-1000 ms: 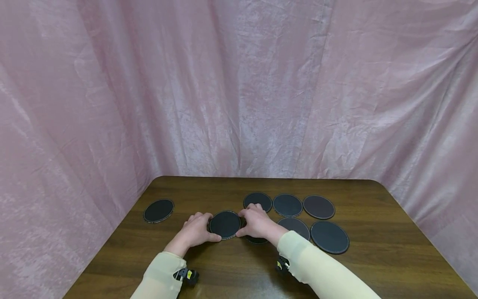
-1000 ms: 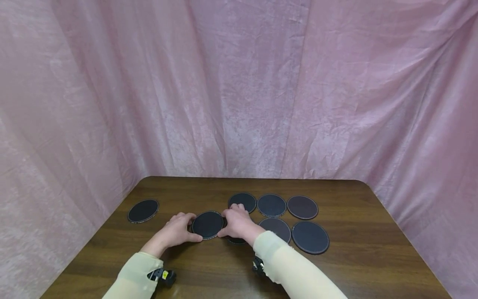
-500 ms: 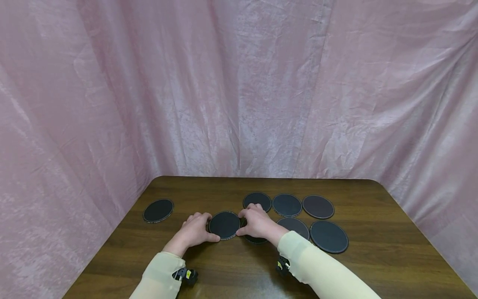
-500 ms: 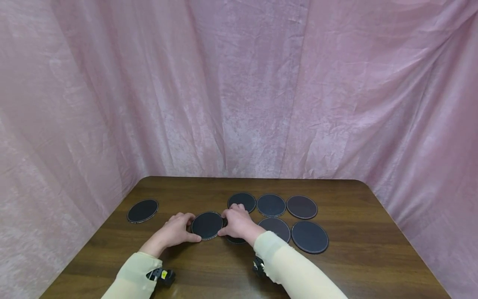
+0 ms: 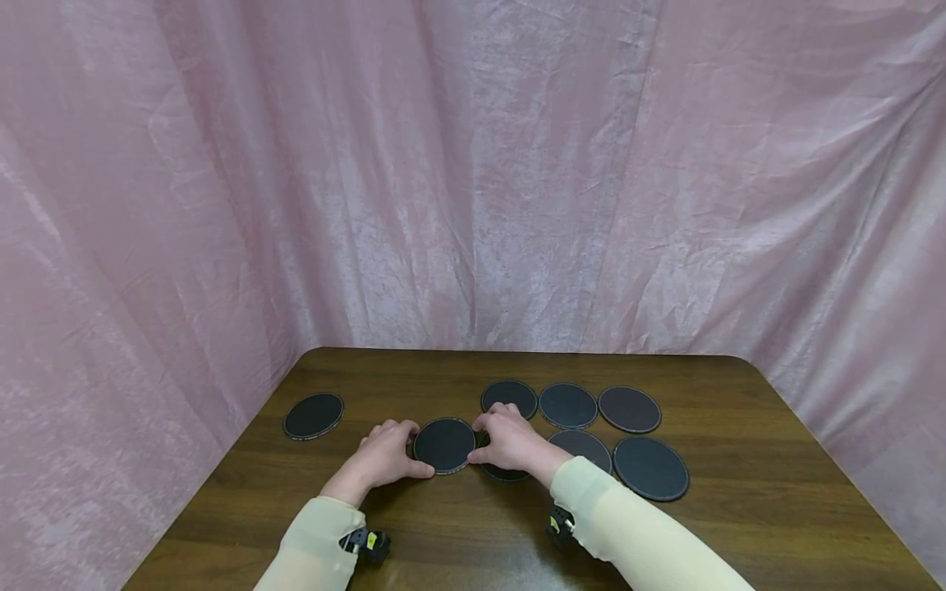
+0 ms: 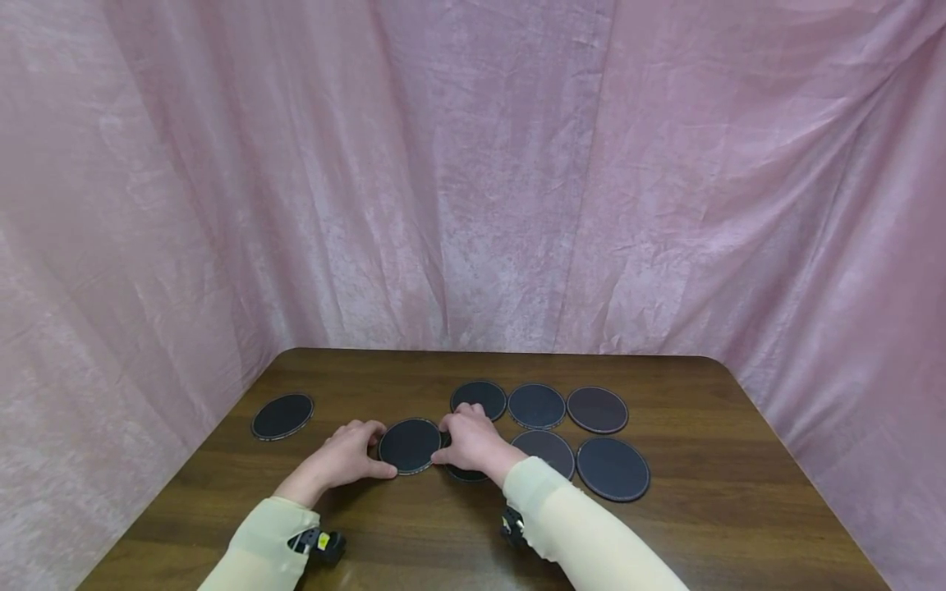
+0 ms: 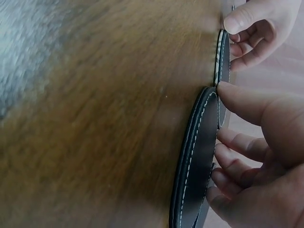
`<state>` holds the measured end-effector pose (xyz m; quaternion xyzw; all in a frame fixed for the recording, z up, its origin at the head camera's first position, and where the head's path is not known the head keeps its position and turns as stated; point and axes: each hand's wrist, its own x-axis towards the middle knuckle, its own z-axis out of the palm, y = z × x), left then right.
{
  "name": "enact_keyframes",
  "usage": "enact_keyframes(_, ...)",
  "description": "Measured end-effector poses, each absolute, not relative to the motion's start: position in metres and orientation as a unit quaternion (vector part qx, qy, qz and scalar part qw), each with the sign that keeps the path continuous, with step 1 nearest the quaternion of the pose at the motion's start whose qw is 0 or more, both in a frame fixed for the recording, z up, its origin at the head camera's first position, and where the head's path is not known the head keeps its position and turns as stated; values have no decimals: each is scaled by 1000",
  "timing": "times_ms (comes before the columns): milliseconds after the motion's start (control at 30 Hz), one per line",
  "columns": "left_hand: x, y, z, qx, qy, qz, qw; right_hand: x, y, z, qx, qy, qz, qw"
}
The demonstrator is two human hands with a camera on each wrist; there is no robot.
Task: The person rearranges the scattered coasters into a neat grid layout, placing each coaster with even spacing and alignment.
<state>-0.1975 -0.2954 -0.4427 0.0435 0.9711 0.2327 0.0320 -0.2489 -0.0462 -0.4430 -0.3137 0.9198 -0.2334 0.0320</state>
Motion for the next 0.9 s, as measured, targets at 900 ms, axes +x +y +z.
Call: enact_keyframes(900,-197,-296,-443,44,973,226,32,-248,-48,-440,-309,922,-231,42)
